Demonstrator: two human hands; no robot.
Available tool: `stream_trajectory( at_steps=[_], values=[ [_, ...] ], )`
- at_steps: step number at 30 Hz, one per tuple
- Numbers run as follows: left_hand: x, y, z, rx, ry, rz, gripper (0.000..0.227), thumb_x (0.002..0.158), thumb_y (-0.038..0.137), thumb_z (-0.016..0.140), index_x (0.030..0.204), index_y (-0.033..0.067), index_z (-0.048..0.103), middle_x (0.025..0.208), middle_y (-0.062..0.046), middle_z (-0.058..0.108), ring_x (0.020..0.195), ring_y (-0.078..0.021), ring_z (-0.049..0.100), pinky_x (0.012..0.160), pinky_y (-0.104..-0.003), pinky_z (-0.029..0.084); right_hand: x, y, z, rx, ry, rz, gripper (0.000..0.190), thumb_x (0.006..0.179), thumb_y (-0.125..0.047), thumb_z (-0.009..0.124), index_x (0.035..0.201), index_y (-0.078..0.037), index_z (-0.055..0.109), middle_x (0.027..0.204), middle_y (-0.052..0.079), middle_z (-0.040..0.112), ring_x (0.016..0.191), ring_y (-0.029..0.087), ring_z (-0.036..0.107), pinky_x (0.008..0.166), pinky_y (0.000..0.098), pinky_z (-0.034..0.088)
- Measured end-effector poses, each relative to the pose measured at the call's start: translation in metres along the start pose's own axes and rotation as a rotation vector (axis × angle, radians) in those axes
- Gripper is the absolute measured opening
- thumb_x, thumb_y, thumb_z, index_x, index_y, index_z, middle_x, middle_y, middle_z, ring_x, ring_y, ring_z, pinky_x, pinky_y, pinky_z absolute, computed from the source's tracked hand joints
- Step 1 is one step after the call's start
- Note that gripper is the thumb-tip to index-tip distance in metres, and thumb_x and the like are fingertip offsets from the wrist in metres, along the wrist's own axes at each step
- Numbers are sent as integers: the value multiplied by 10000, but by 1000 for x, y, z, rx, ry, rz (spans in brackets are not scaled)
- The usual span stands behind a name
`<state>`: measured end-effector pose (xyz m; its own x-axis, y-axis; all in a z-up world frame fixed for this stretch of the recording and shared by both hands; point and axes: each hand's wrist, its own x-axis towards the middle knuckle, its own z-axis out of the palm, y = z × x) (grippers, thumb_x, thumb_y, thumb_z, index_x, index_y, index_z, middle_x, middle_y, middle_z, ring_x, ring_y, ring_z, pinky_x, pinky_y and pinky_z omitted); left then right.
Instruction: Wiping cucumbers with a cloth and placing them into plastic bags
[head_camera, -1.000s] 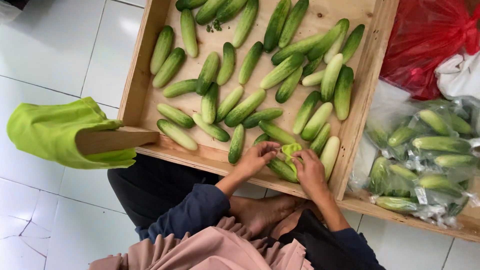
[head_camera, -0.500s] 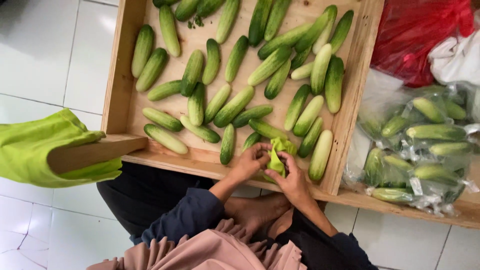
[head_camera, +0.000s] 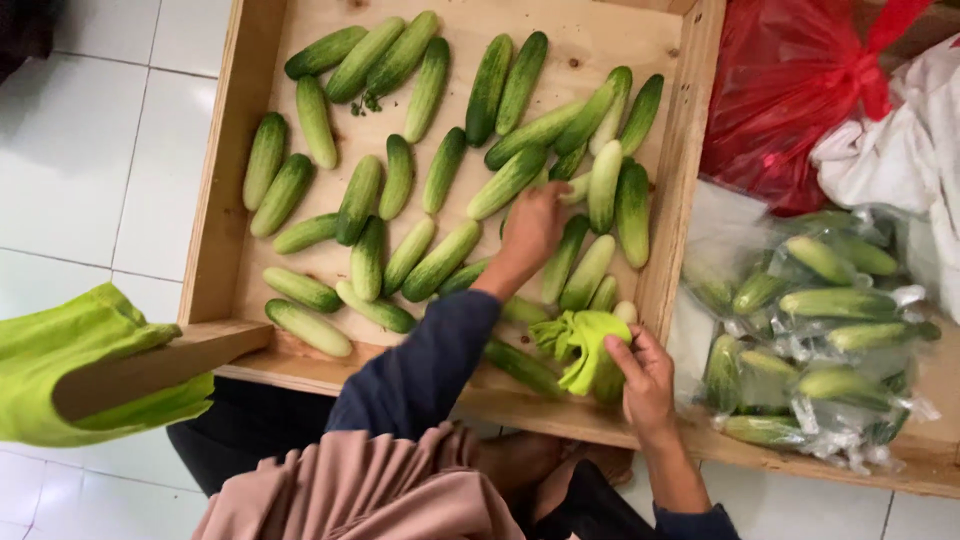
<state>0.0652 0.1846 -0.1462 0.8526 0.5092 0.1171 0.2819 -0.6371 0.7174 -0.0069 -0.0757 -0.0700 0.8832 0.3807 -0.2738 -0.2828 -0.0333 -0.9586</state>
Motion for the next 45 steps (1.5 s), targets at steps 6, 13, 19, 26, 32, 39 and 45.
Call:
stream_trajectory(
  at_steps=[6, 13, 19, 26, 32, 39, 45],
  values=[
    [60, -4, 63, 747, 93, 104, 110, 848, 173, 573, 954, 158, 601, 813, -72, 700, 788, -295, 636, 808, -454, 414, -16, -4, -12, -24, -74, 134, 137, 948, -157, 702, 1004, -32, 699, 899, 20, 692, 802, 108, 587, 744, 252, 470],
    [75, 0, 75, 804, 78, -39, 63, 896, 201, 534, 950, 230, 544, 749, -24, 704, 797, -271, 621, 833, -442, 377, -23, -3, -25, -29, -16, 173, 161, 928, -133, 726, 1023, -3, 722, 924, 29, 710, 841, 124, 620, 758, 260, 495],
    [81, 0, 40, 703, 78, 42, 399, 876, 123, 501, 1270, 127, 437, 642, 5, 703, 668, -264, 663, 713, -400, 404, -23, -1, -25, -23, -8, 203, 172, 922, -164, 731, 1006, -15, 709, 904, 35, 700, 830, 122, 605, 752, 259, 477],
    [115, -18, 69, 768, 18, -64, 271, 846, 401, 677, 1022, 202, 622, 905, -5, 685, 702, -200, 690, 655, -402, 511, -32, -16, -19, 20, -22, 196, 130, 927, -119, 727, 1005, -15, 715, 921, 39, 712, 855, 132, 630, 787, 264, 502],
    [141, -12, 47, 595, -180, -178, 201, 870, 252, 619, 1047, 174, 671, 921, -30, 753, 836, -264, 748, 660, -412, 580, -41, -12, -23, 27, -20, 175, 180, 924, -134, 723, 1047, -2, 726, 995, 55, 727, 935, 154, 636, 873, 284, 496],
    [131, -7, -22, -176, -359, -268, 384, 764, 402, 728, 594, 142, 502, 598, -35, 561, 582, -140, 526, 554, -421, 373, -40, -24, -23, 81, -64, 100, 185, 903, -113, 688, 1050, -7, 725, 1254, 109, 622, 1166, 265, 597, 1030, 414, 517],
    [52, 25, -100, -986, -622, -417, 112, 983, 270, 587, 956, 185, 520, 782, 21, 554, 674, -81, 465, 642, -233, 414, -28, -54, -20, 40, -37, -87, 311, 889, -186, 629, 1144, -13, 673, 1350, 134, 622, 1258, 249, 563, 1072, 379, 438]
  ],
)
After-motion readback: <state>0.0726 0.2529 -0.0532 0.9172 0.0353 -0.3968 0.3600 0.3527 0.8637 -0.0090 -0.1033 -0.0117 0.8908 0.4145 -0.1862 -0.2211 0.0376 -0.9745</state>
